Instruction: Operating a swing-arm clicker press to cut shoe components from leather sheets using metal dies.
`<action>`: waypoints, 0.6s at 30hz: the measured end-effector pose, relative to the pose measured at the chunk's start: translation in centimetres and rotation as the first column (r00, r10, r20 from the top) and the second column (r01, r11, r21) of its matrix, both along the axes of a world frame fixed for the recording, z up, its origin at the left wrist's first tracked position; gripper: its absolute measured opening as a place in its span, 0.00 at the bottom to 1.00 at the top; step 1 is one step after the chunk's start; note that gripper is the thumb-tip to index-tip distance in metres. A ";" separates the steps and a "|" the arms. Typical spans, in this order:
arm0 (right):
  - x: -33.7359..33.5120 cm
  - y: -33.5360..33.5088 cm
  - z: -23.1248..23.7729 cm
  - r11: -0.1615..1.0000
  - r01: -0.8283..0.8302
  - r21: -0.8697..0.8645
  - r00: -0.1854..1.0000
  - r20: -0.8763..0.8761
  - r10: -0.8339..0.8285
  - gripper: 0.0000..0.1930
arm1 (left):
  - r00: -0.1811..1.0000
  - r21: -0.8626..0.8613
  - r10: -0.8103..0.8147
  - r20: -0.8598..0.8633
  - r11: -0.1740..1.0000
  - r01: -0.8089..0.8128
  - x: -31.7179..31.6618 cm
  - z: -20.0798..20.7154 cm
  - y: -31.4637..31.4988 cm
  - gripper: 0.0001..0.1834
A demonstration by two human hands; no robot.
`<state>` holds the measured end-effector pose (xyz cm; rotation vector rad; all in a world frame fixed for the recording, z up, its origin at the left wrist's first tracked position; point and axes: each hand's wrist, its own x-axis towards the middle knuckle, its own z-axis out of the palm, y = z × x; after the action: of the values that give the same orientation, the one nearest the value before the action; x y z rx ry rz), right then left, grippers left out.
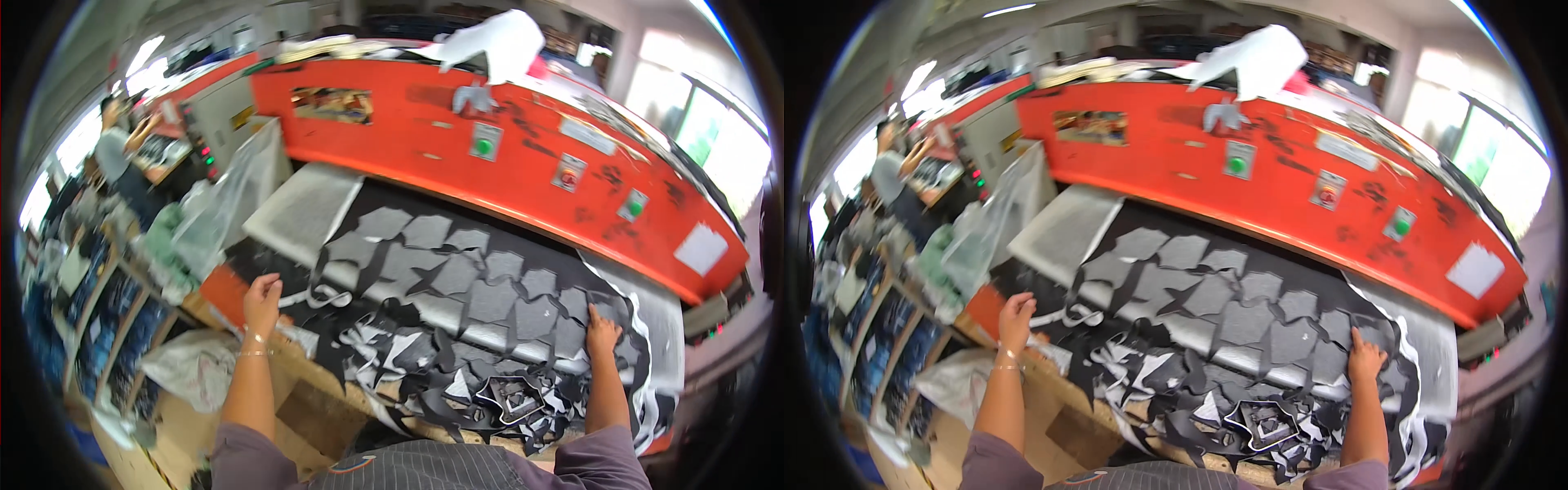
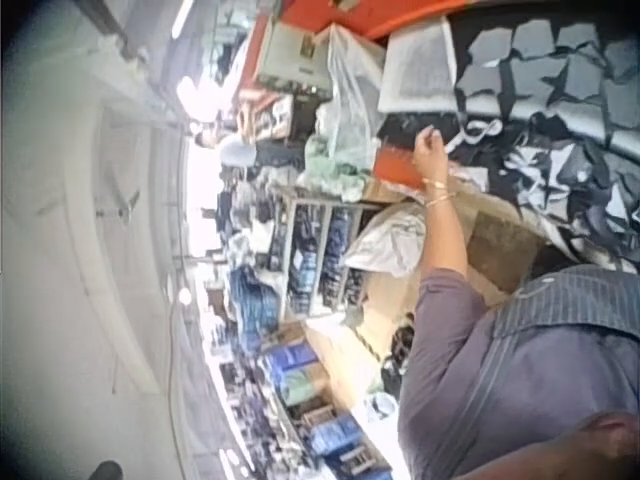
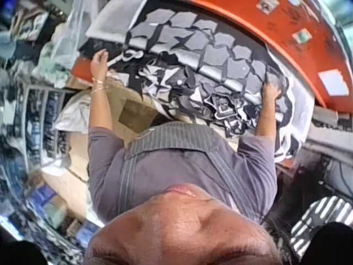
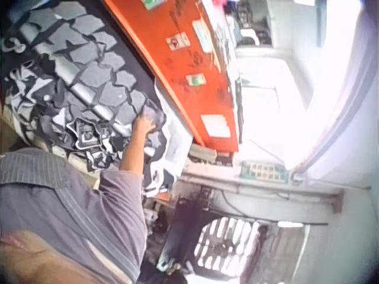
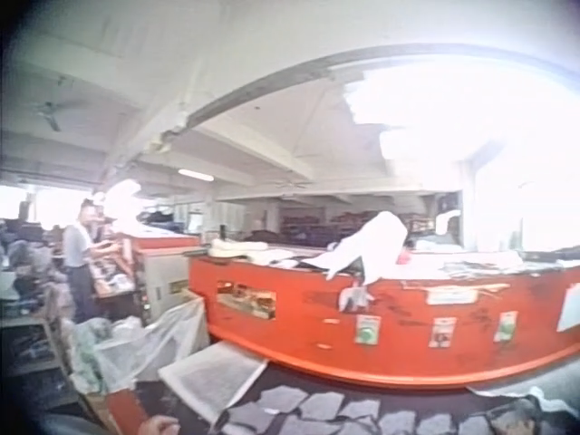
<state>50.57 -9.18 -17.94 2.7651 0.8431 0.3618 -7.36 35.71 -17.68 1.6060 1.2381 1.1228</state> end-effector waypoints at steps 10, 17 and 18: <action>-3.1 -3.4 -1.3 0.954 0.226 0.195 0.972 -0.108 -0.208 0.26 | 0.414 0.279 0.130 -0.901 0.904 0.323 31.4 -0.5 20.8 0.38; -1.9 -2.8 -1.4 0.924 0.312 0.223 0.950 -0.047 -0.309 0.18 | 0.519 0.222 -0.041 -0.854 0.873 0.434 29.4 -0.7 21.7 0.32; -1.8 -2.9 -1.1 0.918 0.329 0.222 0.944 -0.072 -0.321 0.19 | 0.495 0.205 -0.068 -0.866 0.855 0.476 28.3 -0.7 21.5 0.31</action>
<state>48.76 -12.13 -18.99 3.0649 0.3492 0.3708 20.95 57.26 -18.40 2.7849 1.2328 0.3372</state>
